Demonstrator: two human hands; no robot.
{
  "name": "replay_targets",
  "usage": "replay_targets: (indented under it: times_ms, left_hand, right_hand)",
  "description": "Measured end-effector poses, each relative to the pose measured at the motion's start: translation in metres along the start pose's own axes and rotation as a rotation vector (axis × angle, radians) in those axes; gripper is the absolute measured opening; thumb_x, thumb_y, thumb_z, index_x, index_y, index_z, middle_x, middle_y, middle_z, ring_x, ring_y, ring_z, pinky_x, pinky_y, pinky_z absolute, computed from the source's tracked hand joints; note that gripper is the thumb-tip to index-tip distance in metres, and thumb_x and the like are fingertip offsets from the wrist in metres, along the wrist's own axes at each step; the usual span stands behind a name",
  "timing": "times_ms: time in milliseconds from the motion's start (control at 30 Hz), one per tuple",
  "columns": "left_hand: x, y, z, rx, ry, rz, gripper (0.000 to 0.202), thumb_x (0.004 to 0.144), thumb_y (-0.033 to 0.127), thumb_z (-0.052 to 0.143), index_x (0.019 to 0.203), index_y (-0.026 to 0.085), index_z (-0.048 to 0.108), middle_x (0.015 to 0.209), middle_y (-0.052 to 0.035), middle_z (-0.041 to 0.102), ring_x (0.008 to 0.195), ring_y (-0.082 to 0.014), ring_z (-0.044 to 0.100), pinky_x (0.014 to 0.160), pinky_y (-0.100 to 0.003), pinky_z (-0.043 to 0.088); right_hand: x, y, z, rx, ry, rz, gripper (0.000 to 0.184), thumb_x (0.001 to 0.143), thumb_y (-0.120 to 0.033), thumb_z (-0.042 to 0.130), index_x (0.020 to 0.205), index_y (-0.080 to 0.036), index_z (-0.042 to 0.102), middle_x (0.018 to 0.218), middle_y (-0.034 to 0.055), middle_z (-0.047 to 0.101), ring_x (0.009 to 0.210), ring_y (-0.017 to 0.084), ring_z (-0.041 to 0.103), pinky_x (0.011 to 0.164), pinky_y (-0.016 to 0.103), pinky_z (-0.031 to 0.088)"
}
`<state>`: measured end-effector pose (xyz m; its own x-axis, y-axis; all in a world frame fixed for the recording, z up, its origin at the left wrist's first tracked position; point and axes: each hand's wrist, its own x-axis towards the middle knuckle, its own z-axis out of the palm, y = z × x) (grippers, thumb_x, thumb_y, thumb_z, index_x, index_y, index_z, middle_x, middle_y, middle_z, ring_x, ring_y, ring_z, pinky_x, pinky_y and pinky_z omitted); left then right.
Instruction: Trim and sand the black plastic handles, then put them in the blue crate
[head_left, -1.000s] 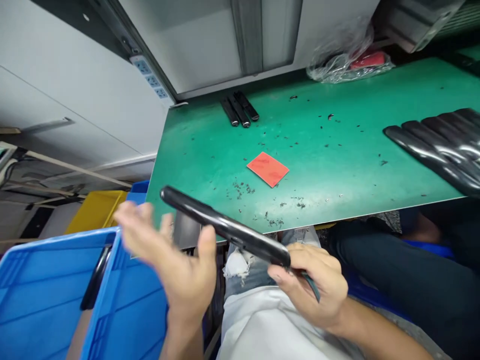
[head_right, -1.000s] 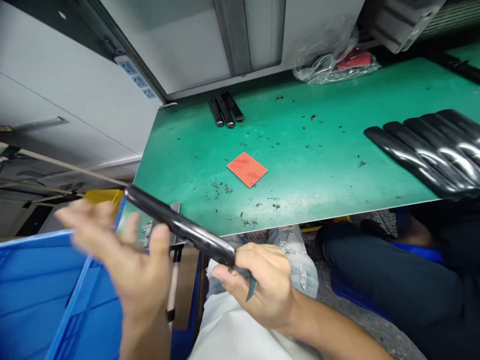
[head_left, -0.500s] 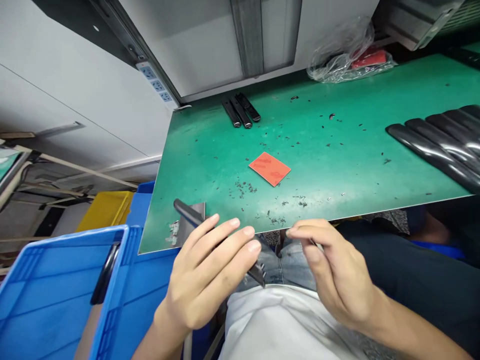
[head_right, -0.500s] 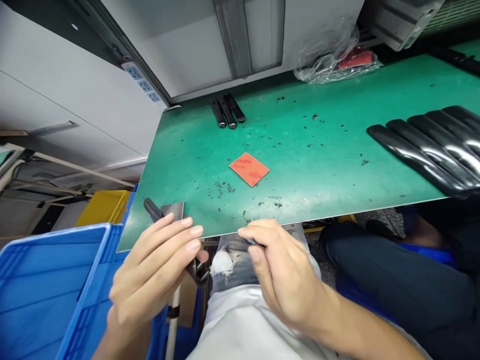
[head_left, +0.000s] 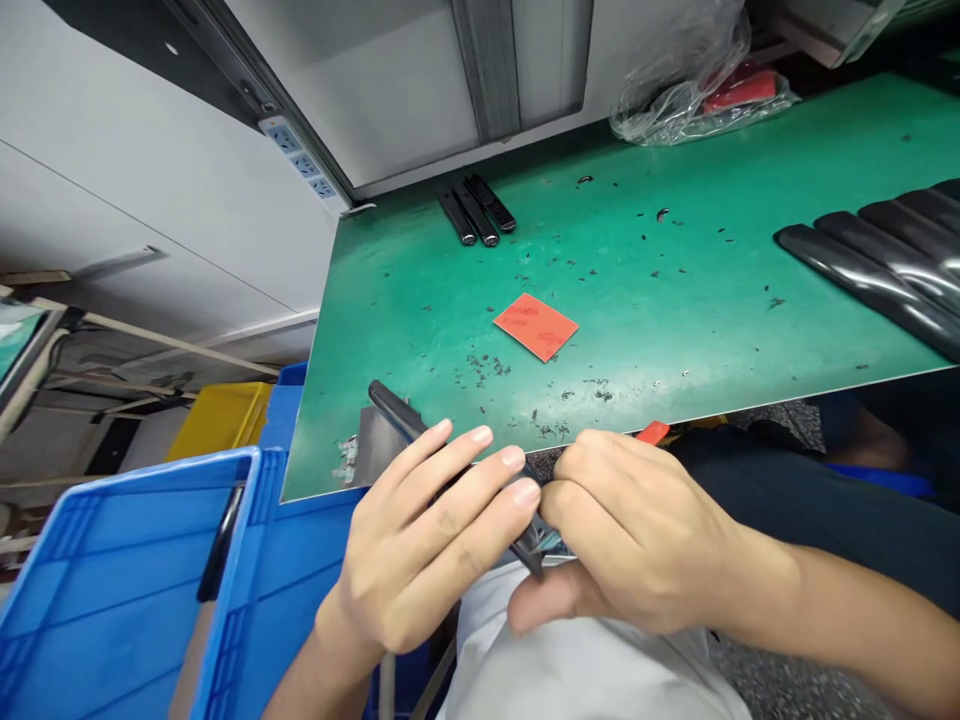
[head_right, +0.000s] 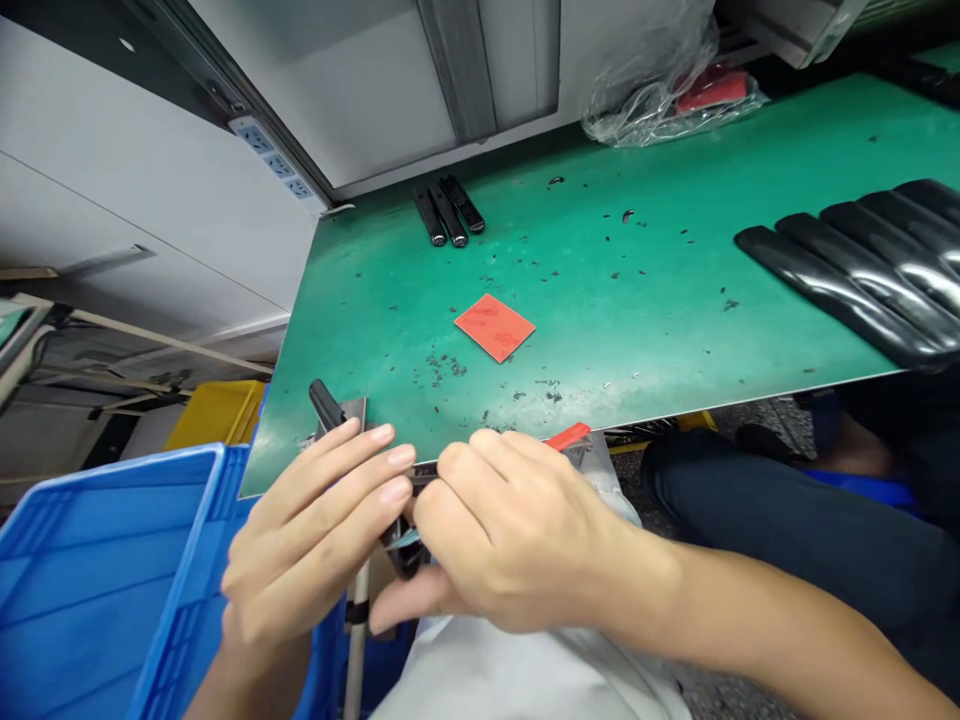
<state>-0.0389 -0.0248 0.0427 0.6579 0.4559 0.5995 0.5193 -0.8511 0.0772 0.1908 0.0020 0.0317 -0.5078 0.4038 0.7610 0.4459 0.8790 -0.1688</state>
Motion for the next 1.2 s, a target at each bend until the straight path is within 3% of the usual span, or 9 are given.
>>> replay_targets:
  times_ms: [167,700,867,1033,1200]
  left_hand:
    - [-0.002,-0.002,0.000,-0.010,-0.004,0.007,0.036,0.101,0.002,0.056,0.135,0.004,0.069,0.143,-0.0197,0.069,0.141,-0.0393,0.059,0.115,-0.067,0.049]
    - [0.000,0.004,-0.006,0.001,-0.081,-0.035,0.049,0.103,0.004,0.055,0.152,0.005,0.055,0.151,-0.0172,0.063,0.138,-0.0375,0.060,0.114,-0.060,0.051]
    - [0.000,0.006,-0.009,0.019,-0.102,-0.037,0.050,0.104,0.003,0.054,0.153,0.005,0.054,0.152,-0.0166,0.063,0.136,-0.0356,0.061,0.113,-0.058,0.052]
    - [-0.002,0.008,-0.010,0.017,-0.116,-0.046,0.051,0.103,0.002,0.053,0.154,0.003,0.052,0.152,-0.0173,0.062,0.134,-0.0350,0.062,0.112,-0.056,0.052]
    - [-0.003,0.011,-0.011,-0.019,-0.132,-0.068,0.051,0.104,0.003,0.054,0.155,0.005,0.052,0.149,-0.0166,0.065,0.133,-0.0334,0.062,0.111,-0.054,0.052]
  right_hand:
    - [-0.001,0.001,0.001,-0.042,0.013,-0.009,0.056,0.108,-0.056,0.045,0.068,-0.020,0.061,0.061,0.0022,0.049,0.061,0.020,0.039,0.054,0.036,0.031]
    - [-0.005,0.005,0.000,-0.147,0.043,-0.064,0.052,0.102,-0.061,0.053,0.066,-0.024,0.055,0.058,0.0004,0.044,0.057,0.020,0.036,0.051,0.036,0.028]
    - [-0.007,0.006,0.002,-0.169,0.084,-0.076,0.049,0.106,-0.054,0.052,0.066,-0.025,0.052,0.056,-0.0012,0.041,0.057,0.019,0.033,0.052,0.036,0.026]
    - [-0.008,0.007,0.004,-0.151,0.094,-0.102,0.049,0.105,-0.056,0.053,0.068,-0.024,0.053,0.057,-0.0011,0.044,0.056,0.019,0.035,0.052,0.036,0.025]
    - [-0.007,0.006,0.005,-0.120,0.128,-0.117,0.049,0.108,-0.045,0.050,0.063,-0.024,0.050,0.055,-0.0022,0.041,0.054,0.017,0.033,0.053,0.035,0.023]
